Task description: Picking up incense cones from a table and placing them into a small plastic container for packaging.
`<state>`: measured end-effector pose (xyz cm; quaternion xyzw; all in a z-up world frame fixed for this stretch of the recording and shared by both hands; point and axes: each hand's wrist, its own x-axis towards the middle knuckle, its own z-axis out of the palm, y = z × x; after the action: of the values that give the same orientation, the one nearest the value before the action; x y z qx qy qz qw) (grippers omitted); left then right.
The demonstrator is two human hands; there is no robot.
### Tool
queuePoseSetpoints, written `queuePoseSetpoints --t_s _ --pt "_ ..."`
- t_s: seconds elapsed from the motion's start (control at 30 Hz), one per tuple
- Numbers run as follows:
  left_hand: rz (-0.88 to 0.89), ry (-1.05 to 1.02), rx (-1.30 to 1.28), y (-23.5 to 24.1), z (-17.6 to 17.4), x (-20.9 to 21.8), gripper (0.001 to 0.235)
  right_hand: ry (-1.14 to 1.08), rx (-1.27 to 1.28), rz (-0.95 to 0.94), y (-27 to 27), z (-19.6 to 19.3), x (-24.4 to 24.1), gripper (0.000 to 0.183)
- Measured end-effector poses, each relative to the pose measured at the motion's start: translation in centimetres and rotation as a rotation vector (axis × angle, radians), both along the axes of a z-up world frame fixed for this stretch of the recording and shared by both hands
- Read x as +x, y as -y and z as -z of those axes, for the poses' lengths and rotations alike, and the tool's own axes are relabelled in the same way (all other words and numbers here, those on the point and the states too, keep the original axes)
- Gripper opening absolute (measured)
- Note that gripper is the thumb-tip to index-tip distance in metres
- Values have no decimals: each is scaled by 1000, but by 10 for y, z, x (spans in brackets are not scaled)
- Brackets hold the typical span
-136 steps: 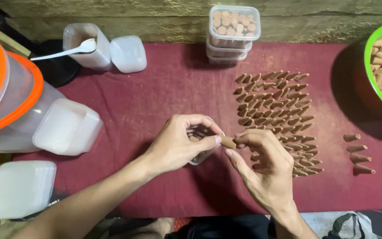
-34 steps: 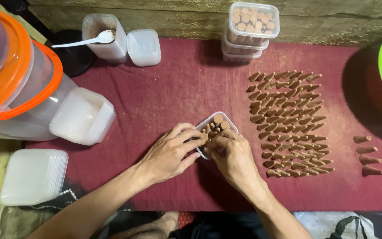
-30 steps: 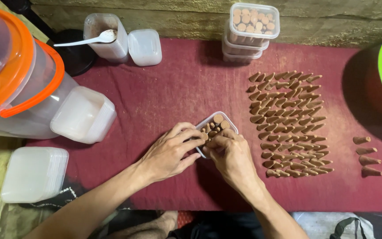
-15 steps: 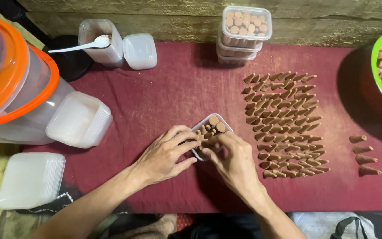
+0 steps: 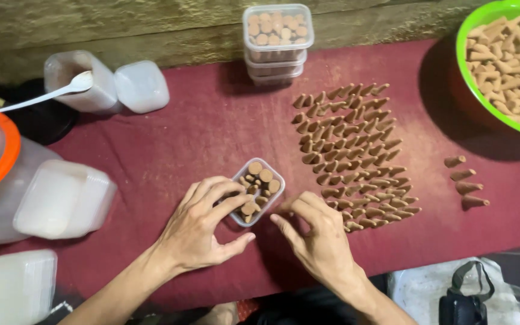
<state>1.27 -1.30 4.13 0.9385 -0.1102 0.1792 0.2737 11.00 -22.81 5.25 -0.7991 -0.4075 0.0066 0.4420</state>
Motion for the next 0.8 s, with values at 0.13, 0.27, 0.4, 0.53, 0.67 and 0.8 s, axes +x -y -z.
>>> queuePoseSetpoints --t_s 0.13,0.27,0.4,0.53,0.67,0.8 --pt "58 74 14 21 -8 20 54 -8 50 43 33 -10 9 14" --pt "177 152 42 61 -29 55 33 -5 78 231 73 -19 26 8" --pt "348 130 -19 116 -40 95 22 39 73 408 120 -21 50 8" --pt "437 101 -41 169 -37 142 28 76 10 596 165 -4 80 9" --pt "440 -28 -256 218 -14 194 32 174 -150 763 202 20 118 15" --pt "357 -255 -397 256 1 245 42 94 -372 813 216 26 154 32"
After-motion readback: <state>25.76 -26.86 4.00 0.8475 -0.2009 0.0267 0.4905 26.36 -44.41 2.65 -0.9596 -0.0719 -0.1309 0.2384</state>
